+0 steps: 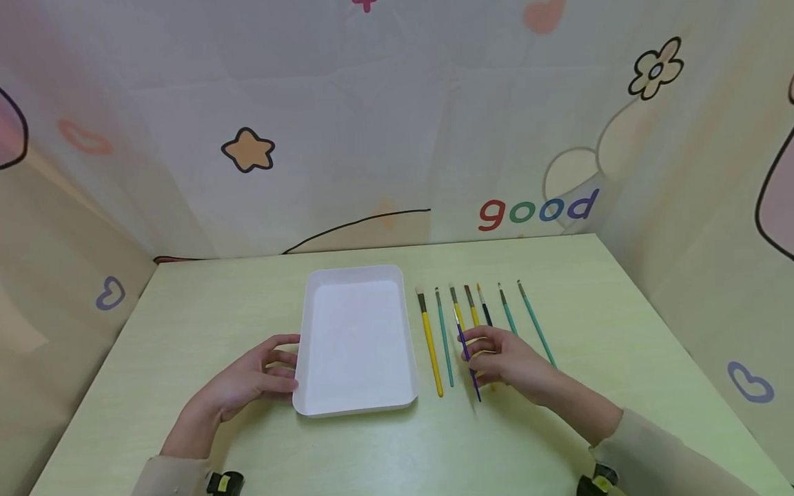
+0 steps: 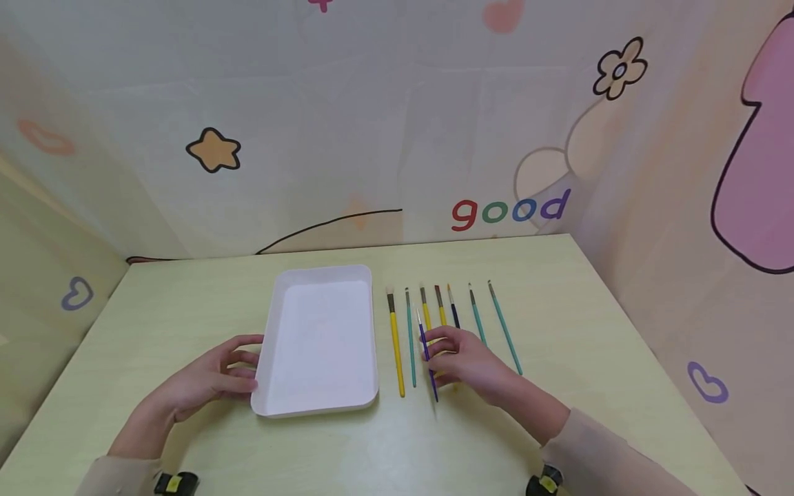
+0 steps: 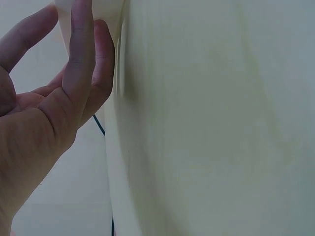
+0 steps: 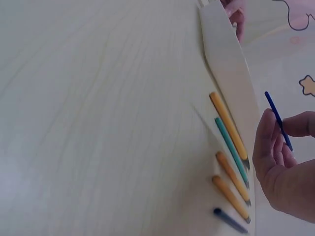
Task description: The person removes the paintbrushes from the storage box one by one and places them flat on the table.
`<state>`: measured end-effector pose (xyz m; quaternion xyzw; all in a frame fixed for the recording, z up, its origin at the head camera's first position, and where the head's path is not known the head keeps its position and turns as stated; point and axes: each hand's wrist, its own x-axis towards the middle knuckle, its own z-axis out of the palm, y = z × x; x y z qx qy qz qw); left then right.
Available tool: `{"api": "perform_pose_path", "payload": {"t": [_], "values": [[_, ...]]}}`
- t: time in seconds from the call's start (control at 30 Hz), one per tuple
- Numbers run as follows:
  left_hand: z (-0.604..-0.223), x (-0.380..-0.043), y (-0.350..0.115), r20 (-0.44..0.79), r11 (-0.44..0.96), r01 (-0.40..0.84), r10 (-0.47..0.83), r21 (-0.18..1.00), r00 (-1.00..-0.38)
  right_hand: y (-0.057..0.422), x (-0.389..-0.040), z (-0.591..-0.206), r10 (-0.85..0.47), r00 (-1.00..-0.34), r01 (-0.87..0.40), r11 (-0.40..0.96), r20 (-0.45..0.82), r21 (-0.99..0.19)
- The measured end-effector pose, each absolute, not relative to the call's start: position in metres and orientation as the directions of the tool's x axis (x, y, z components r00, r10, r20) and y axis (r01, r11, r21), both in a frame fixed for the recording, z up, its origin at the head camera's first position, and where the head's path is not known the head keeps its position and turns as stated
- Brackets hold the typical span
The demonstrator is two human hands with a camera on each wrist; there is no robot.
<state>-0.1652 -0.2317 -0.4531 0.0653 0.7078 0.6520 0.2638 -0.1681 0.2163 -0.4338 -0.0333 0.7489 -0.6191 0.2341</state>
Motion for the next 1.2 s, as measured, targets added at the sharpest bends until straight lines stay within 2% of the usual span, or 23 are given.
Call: {"api": "perform_pose_path", "payload": {"t": [0.17, 0.63, 0.93, 1.2], "values": [[-0.451, -0.165, -0.232, -0.287, 0.146, -0.248, 0.434, 0.958, -0.854, 0.232, -0.168, -0.436, -0.296, -0.895, 0.270, 0.239, -0.335, -0.933], [-0.450, -0.166, -0.231, -0.291, 0.154, -0.248, 0.432, 0.957, -0.854, 0.276, -0.182, -0.432, -0.240, -0.924, 0.212, 0.330, -0.299, -0.920], [-0.451, -0.166, -0.231, -0.293, 0.154, -0.250, 0.431, 0.956, -0.854, 0.299, -0.192, -0.435, -0.198, -0.928, 0.233, 0.357, -0.317, -0.905], [-0.453, -0.165, -0.232, -0.292, 0.152, -0.251, 0.430, 0.956, -0.854, 0.318, -0.197, -0.437, -0.153, -0.941, 0.204, 0.452, -0.301, -0.868]]}}
